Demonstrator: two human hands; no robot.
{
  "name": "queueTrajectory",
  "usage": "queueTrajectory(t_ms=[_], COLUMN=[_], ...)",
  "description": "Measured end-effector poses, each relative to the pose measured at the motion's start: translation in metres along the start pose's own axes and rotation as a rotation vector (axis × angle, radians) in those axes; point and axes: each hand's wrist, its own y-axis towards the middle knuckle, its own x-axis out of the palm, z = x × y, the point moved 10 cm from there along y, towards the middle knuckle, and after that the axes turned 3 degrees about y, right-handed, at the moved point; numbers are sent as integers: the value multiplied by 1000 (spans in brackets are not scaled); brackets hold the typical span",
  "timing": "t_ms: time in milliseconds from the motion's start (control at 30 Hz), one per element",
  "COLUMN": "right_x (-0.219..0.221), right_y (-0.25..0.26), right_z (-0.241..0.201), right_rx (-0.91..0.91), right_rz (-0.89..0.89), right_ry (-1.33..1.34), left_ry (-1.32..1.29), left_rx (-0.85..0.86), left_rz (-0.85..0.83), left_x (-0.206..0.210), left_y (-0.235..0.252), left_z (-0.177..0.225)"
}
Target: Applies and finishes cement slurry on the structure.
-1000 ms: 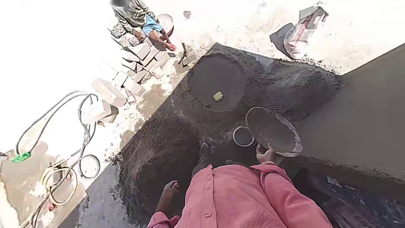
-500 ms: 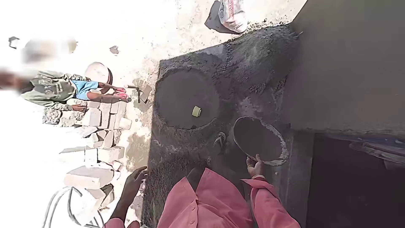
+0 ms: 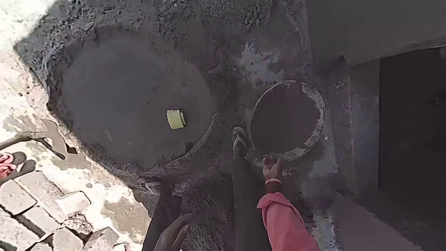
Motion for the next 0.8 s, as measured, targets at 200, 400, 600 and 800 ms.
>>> queueTrajectory(t_ms=[200, 400, 600, 800], right_x=[45, 191, 349, 376], right_y=[-29, -137, -196, -206], right_z=[84, 228, 351, 371], right_rx=[-132, -633, -861, -934], right_rz=[-245, -662, -567, -400], right_ry=[-134, -1325, -1858, -1999], left_ry=[-210, -402, -706, -875], left_rx=[-2, -106, 74, 149], left_rz=[90, 154, 322, 352], left_x=[-28, -57, -121, -162], left_y=[91, 131, 126, 109], left_z=[-82, -163, -149, -152])
